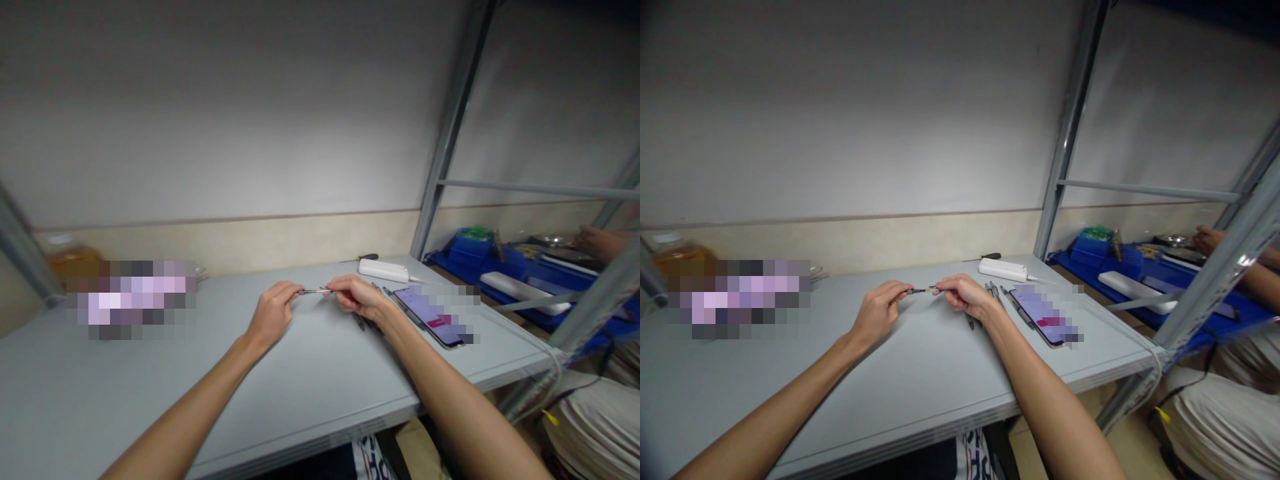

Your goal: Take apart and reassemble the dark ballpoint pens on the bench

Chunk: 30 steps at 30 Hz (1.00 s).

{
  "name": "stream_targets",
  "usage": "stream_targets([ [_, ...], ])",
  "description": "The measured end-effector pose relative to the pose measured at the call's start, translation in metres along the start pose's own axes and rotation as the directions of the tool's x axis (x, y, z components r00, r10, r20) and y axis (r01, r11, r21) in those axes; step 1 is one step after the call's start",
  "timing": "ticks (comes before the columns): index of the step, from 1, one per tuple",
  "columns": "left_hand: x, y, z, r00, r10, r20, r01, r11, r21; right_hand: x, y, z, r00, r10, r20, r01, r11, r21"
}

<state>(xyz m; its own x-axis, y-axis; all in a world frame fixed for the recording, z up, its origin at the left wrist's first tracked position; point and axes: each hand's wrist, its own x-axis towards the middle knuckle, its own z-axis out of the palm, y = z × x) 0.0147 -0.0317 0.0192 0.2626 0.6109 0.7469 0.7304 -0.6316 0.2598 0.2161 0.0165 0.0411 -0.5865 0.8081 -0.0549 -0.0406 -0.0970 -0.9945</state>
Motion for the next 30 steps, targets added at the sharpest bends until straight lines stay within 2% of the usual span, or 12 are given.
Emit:
stream_targets([
  [3,-0.001,0.0,0.0,1.0,0.018,-0.019,-0.018,1.0,0.012,0.001,0.001,-0.001,1.0,-0.005,0.029,0.005,1.0,0.024],
  [7,-0.002,-0.002,0.0,0.999,0.046,-0.023,-0.046,0.999,0.03,0.001,0.001,-0.003,0.996,0.052,0.068,-0.054,0.998,0.035],
  [10,-0.002,-0.004,0.0,0.999,0.04,-0.015,-0.04,0.999,0.024,0.002,0.002,-0.003,0.997,0.06,0.057,-0.064,0.996,0.057],
  [14,-0.001,-0.001,0.001,1.0,0.008,0.009,-0.008,1.0,-0.014,0.005,0.003,0.001,0.997,-0.066,-0.034,0.071,0.981,0.18],
  [17,-0.001,0.006,0.002,0.999,0.045,0.029,-0.045,0.999,-0.014,0.008,0.002,0.003,0.979,-0.161,-0.123,0.193,0.925,0.326],
  [20,-0.001,0.013,0.002,0.996,0.078,0.051,-0.078,0.997,-0.013,0.009,-0.002,0.0,0.961,-0.164,-0.222,0.248,0.865,0.436],
  [22,-0.002,0.014,0.002,0.997,0.055,0.047,-0.054,0.998,-0.017,0.008,-0.004,-0.004,0.957,-0.147,-0.25,0.258,0.826,0.502],
  [25,-0.002,0.009,0.003,0.999,-0.016,0.036,0.017,0.999,-0.028,0.005,-0.006,-0.011,0.965,-0.154,-0.211,0.247,0.798,0.55],
  [30,-0.003,0.001,0.005,0.993,-0.088,0.077,0.091,0.995,-0.043,0.0,-0.003,-0.018,0.984,-0.127,-0.122,0.173,0.823,0.541],
])
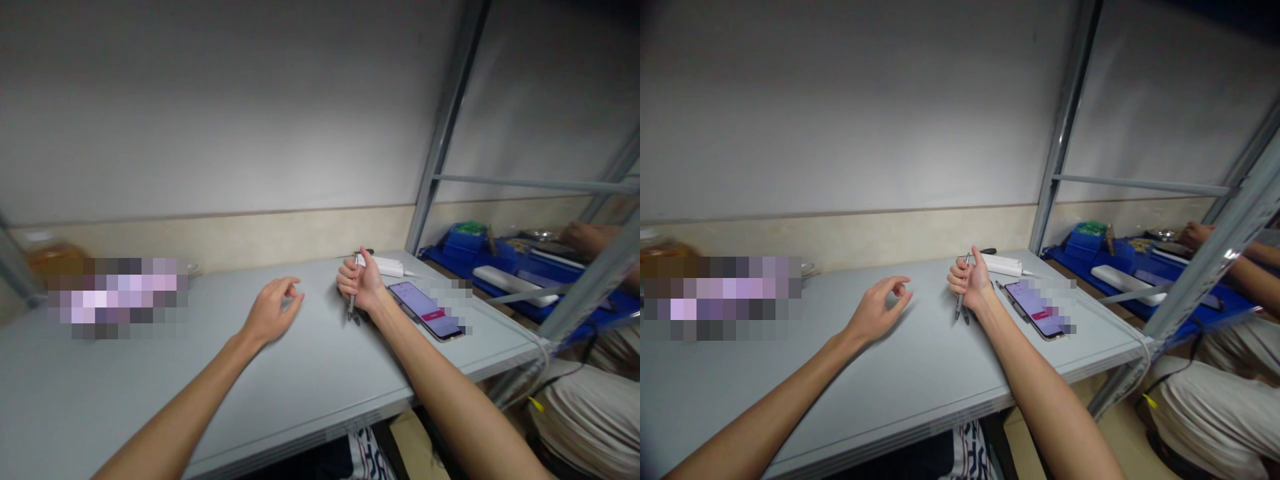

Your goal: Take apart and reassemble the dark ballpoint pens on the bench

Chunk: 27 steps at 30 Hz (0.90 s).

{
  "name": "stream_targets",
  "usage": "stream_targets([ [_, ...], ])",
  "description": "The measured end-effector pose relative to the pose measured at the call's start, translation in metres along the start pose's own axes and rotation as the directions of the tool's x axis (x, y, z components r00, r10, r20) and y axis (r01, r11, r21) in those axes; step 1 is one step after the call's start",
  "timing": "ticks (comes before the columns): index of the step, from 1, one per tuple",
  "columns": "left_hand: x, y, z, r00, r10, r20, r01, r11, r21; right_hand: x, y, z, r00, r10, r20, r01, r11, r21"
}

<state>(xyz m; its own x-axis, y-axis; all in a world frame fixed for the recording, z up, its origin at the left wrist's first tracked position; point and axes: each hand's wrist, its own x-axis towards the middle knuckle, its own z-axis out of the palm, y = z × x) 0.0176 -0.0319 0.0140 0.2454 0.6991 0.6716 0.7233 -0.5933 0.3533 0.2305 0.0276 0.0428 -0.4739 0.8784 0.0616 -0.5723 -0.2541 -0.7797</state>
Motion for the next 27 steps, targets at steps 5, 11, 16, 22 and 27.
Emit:
stream_targets([
  [5,0.0001,0.0018,0.0017,0.998,0.004,0.069,-0.004,1.0,0.003,-0.0013,0.0002,-0.0011,0.998,0.062,-0.004,-0.062,0.996,0.066],
  [11,-0.0013,0.001,0.0027,0.994,0.006,0.11,-0.009,0.999,0.03,-0.0017,-0.0015,0.0004,0.995,0.083,0.049,-0.085,0.995,0.042],
  [16,-0.0019,-0.0004,0.0031,0.991,0.01,0.134,-0.014,0.999,0.031,-0.0036,-0.0016,0.0038,0.988,0.122,0.094,-0.128,0.99,0.062],
  [22,-0.0004,0.004,0.001,0.996,0.022,0.087,-0.026,0.999,0.044,-0.0028,-0.0005,0.0019,0.976,0.117,0.182,-0.142,0.981,0.13],
  [27,-0.0004,0.0044,0.001,0.995,0.019,0.094,-0.024,0.998,0.05,-0.001,0.0,0.001,0.966,0.11,0.233,-0.146,0.979,0.144],
])
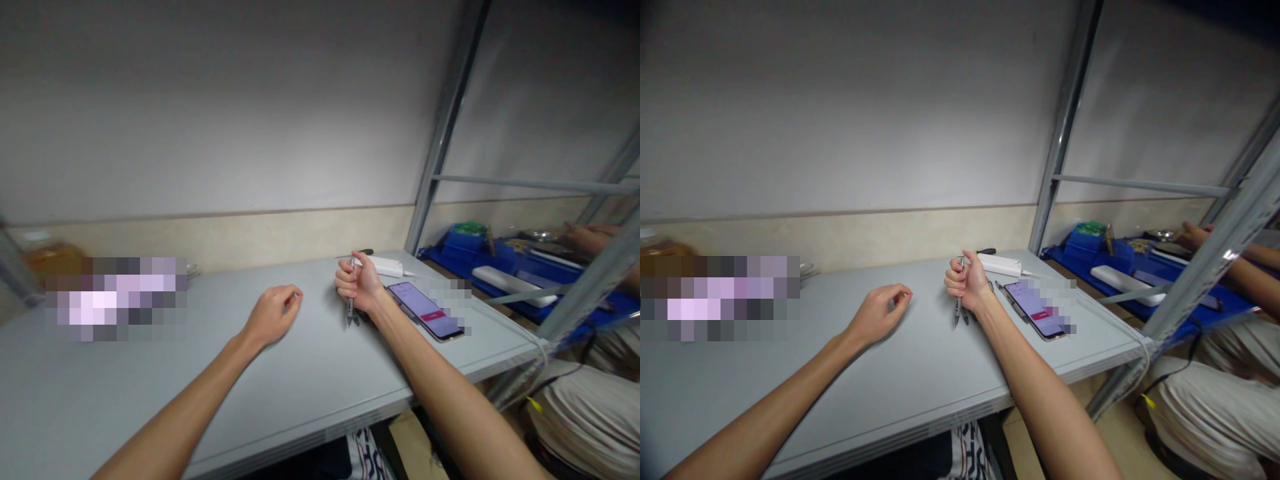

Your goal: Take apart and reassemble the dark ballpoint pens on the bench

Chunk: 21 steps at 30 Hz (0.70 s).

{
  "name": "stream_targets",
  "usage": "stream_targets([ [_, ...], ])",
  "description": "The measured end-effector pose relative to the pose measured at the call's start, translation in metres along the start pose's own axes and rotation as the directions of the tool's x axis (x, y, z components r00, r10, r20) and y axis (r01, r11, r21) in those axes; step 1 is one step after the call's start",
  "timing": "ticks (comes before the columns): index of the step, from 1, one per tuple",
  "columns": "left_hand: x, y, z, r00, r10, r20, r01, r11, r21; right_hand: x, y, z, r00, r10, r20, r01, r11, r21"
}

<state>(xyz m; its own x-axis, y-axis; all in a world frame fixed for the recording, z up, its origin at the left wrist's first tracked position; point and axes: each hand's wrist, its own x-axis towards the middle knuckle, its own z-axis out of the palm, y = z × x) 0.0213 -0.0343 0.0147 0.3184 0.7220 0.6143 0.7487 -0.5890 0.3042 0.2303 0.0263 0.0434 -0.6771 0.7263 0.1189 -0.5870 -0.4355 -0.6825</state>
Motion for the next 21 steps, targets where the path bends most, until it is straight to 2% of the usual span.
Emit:
stream_targets([
  [10,-0.0006,-0.0001,-0.0001,1.0,-0.004,-0.027,0.004,1.0,0.003,0.0001,0.0004,0.0026,0.999,0.016,-0.047,-0.017,1.0,-0.018],
  [21,-0.0019,0.0008,-0.0007,0.998,-0.043,-0.039,0.045,0.998,0.044,0.0027,0.001,0.0012,0.994,-0.045,-0.104,0.043,0.999,-0.017],
])
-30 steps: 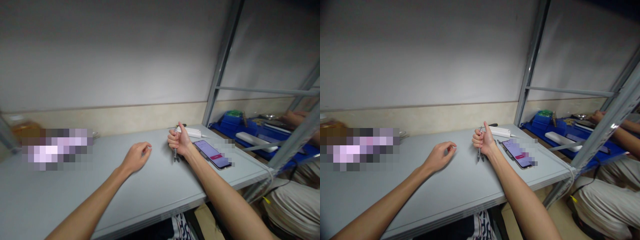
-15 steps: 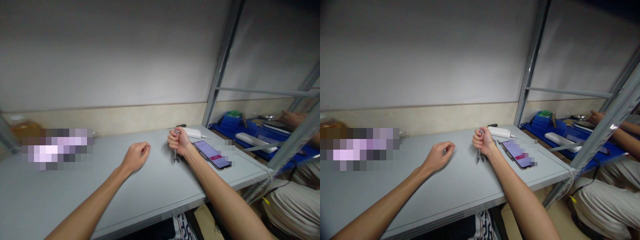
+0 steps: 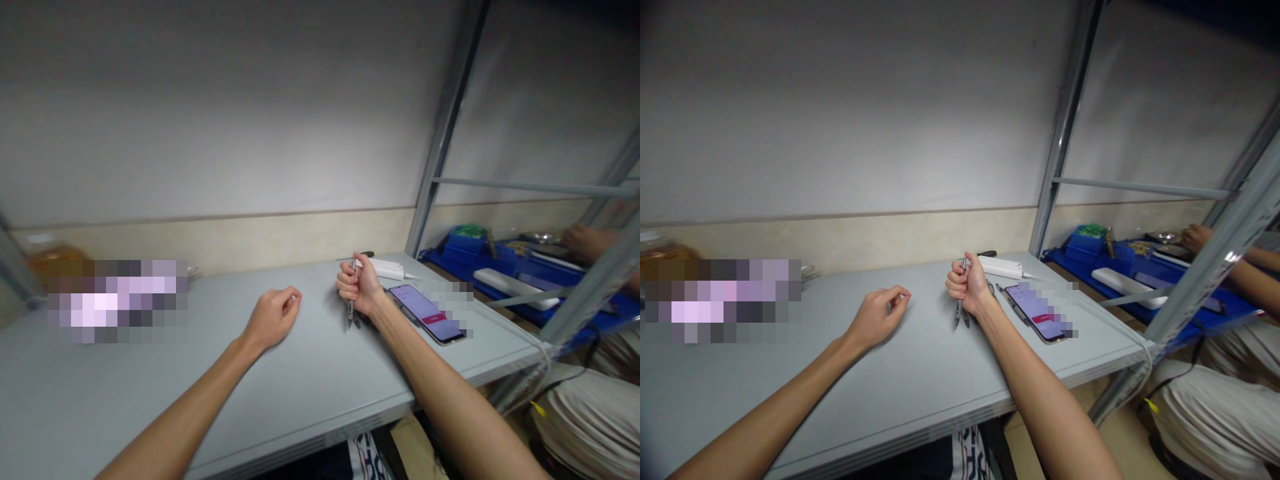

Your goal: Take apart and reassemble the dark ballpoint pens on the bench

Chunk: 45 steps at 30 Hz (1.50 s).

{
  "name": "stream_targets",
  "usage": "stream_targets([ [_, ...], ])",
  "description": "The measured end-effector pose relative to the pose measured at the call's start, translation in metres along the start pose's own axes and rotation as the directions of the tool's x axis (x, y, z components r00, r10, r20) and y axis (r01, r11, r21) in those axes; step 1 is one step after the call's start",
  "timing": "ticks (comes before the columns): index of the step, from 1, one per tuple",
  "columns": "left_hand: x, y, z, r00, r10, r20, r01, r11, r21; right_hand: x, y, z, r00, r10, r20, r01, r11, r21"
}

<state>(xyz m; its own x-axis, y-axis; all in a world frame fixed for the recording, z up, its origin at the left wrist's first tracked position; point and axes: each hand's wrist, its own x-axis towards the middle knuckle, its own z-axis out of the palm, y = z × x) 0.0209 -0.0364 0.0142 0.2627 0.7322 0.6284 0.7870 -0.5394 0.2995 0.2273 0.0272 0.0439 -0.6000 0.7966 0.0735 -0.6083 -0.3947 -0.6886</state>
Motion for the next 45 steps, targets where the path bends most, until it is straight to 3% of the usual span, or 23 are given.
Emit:
stream_targets([
  [15,0.0,0.0,0.0,1.0,-0.01,0.028,0.01,1.0,-0.018,-0.002,0.0,0.008,0.998,0.007,-0.063,-0.009,1.0,-0.028],
  [29,-0.001,-0.002,0.001,0.998,-0.015,0.058,0.017,0.999,-0.029,-0.003,0.0,0.007,1.0,0.001,-0.027,-0.004,0.995,-0.099],
  [37,0.0,0.0,0.0,0.995,-0.023,0.097,0.026,0.999,-0.029,0.004,0.014,0.011,0.971,-0.018,-0.236,-0.061,0.944,-0.323],
  [39,0.0,0.0,0.0,0.995,-0.022,0.1,0.025,0.999,-0.031,0.008,0.022,0.008,0.96,-0.086,-0.266,-0.048,0.887,-0.46],
  [41,0.0,0.0,0.001,0.994,-0.02,0.105,0.024,0.999,-0.036,0.012,0.03,0.004,0.936,-0.204,-0.288,-0.039,0.752,-0.658],
  [43,0.0,0.0,0.001,0.994,-0.019,0.111,0.024,0.999,-0.042,0.014,0.034,-0.001,0.925,-0.284,-0.254,-0.068,0.534,-0.843],
  [45,0.0,0.0,0.001,0.993,-0.018,0.121,0.024,0.999,-0.048,0.014,0.035,-0.004,0.913,-0.369,-0.176,-0.1,0.216,-0.971],
])
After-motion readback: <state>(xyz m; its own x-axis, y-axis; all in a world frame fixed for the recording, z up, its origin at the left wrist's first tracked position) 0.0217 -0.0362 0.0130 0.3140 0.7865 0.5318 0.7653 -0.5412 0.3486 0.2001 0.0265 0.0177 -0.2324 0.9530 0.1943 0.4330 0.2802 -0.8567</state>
